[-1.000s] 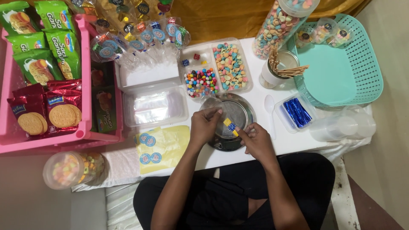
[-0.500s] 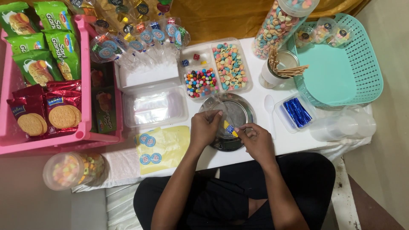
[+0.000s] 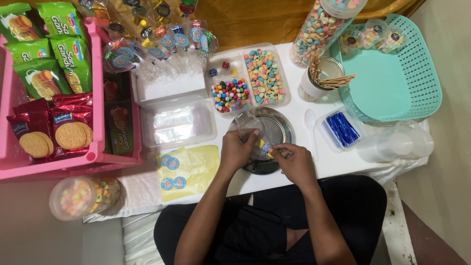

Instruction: Assembling candy sticks by placing candies on sticks and securing them with small adhesive stickers.

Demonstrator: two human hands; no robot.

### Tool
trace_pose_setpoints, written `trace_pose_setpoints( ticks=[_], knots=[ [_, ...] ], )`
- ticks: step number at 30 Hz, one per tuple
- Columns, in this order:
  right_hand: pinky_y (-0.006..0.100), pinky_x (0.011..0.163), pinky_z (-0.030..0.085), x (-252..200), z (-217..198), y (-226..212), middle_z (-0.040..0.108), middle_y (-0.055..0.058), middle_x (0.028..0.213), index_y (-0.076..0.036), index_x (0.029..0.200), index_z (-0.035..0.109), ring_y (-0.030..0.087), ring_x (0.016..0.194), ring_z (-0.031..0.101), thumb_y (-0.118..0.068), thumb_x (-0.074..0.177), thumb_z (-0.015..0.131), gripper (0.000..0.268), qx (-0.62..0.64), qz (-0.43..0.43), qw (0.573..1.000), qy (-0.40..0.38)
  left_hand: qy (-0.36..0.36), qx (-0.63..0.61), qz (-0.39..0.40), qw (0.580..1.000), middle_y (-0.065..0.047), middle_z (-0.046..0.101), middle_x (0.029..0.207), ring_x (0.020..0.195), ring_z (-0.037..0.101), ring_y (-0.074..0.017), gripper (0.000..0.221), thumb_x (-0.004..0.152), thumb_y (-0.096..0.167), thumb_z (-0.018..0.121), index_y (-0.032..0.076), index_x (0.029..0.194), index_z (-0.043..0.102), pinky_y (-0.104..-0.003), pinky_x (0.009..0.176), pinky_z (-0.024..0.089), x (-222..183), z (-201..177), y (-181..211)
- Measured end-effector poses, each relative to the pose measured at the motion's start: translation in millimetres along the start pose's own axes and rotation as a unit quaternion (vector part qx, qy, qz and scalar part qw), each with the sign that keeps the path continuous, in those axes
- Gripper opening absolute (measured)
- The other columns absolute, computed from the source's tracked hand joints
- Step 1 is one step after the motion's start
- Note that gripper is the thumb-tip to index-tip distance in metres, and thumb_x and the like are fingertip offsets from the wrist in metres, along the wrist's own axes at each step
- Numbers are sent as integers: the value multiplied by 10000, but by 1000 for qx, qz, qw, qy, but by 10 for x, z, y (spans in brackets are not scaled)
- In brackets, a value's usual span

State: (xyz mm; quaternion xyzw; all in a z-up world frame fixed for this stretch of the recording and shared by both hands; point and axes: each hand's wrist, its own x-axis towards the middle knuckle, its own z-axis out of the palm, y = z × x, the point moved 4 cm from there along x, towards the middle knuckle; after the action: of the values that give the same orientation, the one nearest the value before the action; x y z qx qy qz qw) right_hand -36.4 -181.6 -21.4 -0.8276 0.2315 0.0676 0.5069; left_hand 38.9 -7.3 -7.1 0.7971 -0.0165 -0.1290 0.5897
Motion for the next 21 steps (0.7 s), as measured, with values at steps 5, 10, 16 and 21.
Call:
trace_pose_setpoints(
  ticks=[5, 10, 16, 21],
  knots=[
    [284, 502, 500, 18, 13, 56, 768, 160, 752, -13, 1097, 772, 172, 460, 639, -185, 889, 755, 270, 29, 15, 999, -5, -13, -13, -15, 1000, -210, 766, 828, 810, 766, -307, 235, 946, 170, 673, 18, 1077, 795, -380, 734, 592, 13, 22, -26],
    [279, 485, 514, 46, 42, 162, 769, 201, 779, 55, 1137, 747, 159, 425, 641, -188, 906, 760, 336, 72, 9, 997, -18, -15, -65, -24, 997, -201, 761, 792, 571, 682, -172, 250, 954, 146, 672, -16, 1122, 764, -293, 516, 565, 57, 54, -99],
    [309, 485, 522, 55, 64, 190, 746, 252, 810, 114, 1166, 704, 166, 418, 621, -172, 908, 772, 391, 124, 14, 992, -25, -19, -49, -14, 999, -193, 779, 828, 812, 744, -244, 227, 950, 180, 698, 19, 1073, 799, -371, 691, 581, -35, -22, 85],
    [332, 445, 507, 66, 41, 207, 744, 214, 795, 103, 1149, 717, 201, 369, 631, -170, 919, 773, 361, 149, 3, 989, -16, -19, -90, -19, 996, -186, 778, 817, 778, 701, -187, 225, 954, 185, 700, 20, 1068, 800, -346, 659, 572, -38, -18, 80]
  ],
)
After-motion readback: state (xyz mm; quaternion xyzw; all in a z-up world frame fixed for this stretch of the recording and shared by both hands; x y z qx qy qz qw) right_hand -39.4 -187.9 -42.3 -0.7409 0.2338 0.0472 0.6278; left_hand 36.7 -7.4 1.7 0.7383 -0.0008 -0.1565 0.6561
